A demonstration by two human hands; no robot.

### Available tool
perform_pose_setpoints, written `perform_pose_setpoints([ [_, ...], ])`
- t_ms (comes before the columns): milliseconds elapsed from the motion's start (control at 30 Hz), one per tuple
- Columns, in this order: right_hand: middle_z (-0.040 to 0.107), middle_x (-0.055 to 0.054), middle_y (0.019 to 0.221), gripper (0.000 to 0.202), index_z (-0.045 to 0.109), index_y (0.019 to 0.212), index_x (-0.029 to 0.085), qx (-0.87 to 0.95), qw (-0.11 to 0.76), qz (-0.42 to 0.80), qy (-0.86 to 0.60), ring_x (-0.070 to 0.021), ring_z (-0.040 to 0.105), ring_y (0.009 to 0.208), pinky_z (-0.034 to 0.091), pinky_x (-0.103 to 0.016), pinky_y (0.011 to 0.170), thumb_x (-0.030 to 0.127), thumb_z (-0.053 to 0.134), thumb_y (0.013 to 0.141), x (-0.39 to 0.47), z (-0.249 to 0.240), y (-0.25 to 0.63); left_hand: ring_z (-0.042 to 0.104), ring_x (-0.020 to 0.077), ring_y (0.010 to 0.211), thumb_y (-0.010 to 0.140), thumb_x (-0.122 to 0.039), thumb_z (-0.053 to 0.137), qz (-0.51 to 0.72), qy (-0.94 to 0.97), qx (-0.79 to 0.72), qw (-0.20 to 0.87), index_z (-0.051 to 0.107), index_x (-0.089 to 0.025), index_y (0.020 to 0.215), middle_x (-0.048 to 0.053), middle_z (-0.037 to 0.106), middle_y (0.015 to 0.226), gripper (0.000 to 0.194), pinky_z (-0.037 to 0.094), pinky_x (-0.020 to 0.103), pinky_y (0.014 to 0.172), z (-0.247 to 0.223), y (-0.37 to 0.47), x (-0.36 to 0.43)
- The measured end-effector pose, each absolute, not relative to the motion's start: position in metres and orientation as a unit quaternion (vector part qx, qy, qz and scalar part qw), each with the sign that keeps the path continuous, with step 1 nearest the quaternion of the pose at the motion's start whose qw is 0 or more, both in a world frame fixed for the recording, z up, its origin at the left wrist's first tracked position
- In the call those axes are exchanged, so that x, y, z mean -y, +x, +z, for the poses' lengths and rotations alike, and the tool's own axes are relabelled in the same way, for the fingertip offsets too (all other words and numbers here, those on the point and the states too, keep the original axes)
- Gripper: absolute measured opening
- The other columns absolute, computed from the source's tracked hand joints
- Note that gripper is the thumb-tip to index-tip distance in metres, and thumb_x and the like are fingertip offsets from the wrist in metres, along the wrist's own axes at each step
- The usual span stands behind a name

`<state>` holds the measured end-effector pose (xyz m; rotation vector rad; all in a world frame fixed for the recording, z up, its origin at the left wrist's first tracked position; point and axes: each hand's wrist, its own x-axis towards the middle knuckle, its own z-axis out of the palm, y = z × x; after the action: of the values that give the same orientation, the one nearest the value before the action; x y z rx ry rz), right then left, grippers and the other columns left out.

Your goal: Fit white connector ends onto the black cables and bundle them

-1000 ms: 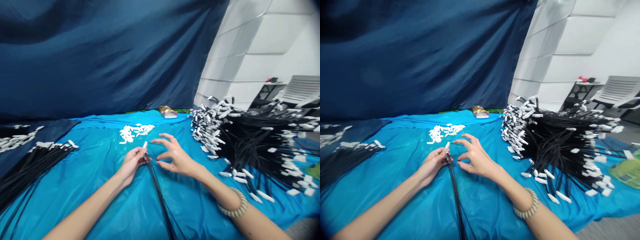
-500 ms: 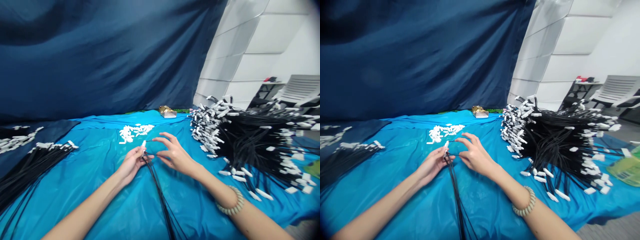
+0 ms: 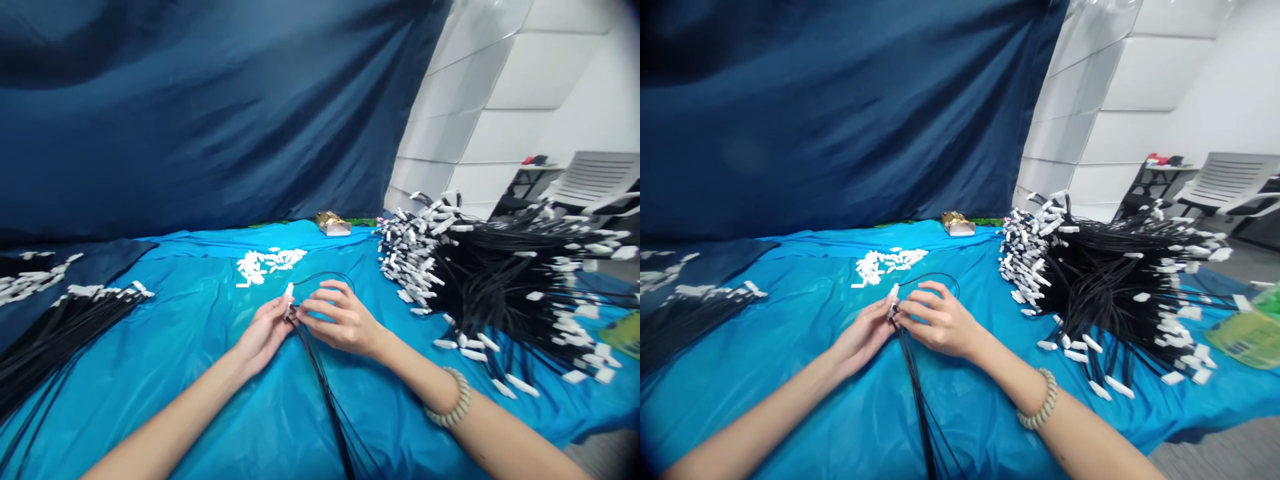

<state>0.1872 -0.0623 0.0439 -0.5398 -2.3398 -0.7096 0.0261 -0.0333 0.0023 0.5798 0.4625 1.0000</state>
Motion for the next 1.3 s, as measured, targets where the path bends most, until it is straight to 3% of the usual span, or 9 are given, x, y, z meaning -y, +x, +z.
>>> perform_pose_setpoints([
  [233,0.063,-0.001,0.086,0.007,0.057,0.084,0.01,0.899,0.313,-0.258,-0.167,-0.0112,0.053,0.087,0.041,-0.034,0.088,0.009,0.053,0.078,0.061,0.042,0.182,0.054,0.0085,0.058,0.072,-0.014,0.057,0.46,0.276,-0.21,0.818,0.06,-0.007,0.072,0.004,0.058,0.064,0.007,0.046,0.019,0.058,0.001,0.028,0.035],
  [667,0.063,-0.003,0.089,0.01,0.057,0.085,0.012,0.899,0.31,-0.242,-0.195,-0.0142,0.052,0.089,0.04,-0.035,0.087,0.011,0.054,0.076,0.059,0.039,0.185,0.054,0.0076,0.059,0.074,-0.011,0.053,0.46,0.269,-0.217,0.818,0.059,-0.008,0.071,0.003,0.058,0.065,0.007,0.046,0.019,0.058,0.004,0.029,0.035],
  [867,0.062,-0.004,0.086,0.01,0.06,0.083,0.014,0.826,0.445,0.061,-0.342,-0.0159,0.05,0.096,0.039,-0.034,0.087,0.014,0.051,0.078,0.065,0.043,0.178,0.059,0.012,0.068,0.076,-0.012,0.05,0.479,0.274,-0.225,0.803,0.058,-0.008,0.073,0.006,0.061,0.07,0.01,0.048,0.024,0.068,0.006,0.029,0.036],
  [1067,0.06,-0.004,0.078,0.016,0.06,0.086,0.014,0.51,0.625,0.46,-0.371,-0.0146,0.057,0.08,0.045,-0.034,0.082,0.027,0.052,0.079,0.068,0.059,0.174,0.062,0.0165,0.074,0.078,-0.012,0.047,0.484,0.265,-0.276,0.787,0.054,-0.009,0.073,0.009,0.064,0.07,0.009,0.048,0.029,0.076,0.008,0.028,0.035],
  [1167,0.054,0.0,0.071,0.021,0.058,0.092,0.014,0.378,0.68,0.516,-0.359,-0.0103,0.055,0.072,0.047,-0.029,0.075,0.027,0.056,0.076,0.063,0.067,0.184,0.062,0.0169,0.075,0.078,-0.011,0.047,0.485,0.273,-0.279,0.782,0.053,-0.009,0.073,0.01,0.064,0.072,0.008,0.048,0.03,0.076,0.009,0.029,0.036],
  [1300,0.05,0.001,0.073,0.027,0.057,0.094,0.016,0.331,0.731,0.455,-0.386,-0.0046,0.048,0.059,0.041,-0.016,0.049,0.026,0.06,0.07,0.057,0.077,0.205,0.062,0.0177,0.078,0.077,-0.011,0.049,0.479,0.276,-0.282,0.784,0.054,-0.009,0.074,0.009,0.063,0.073,0.006,0.048,0.031,0.078,0.007,0.029,0.037],
])
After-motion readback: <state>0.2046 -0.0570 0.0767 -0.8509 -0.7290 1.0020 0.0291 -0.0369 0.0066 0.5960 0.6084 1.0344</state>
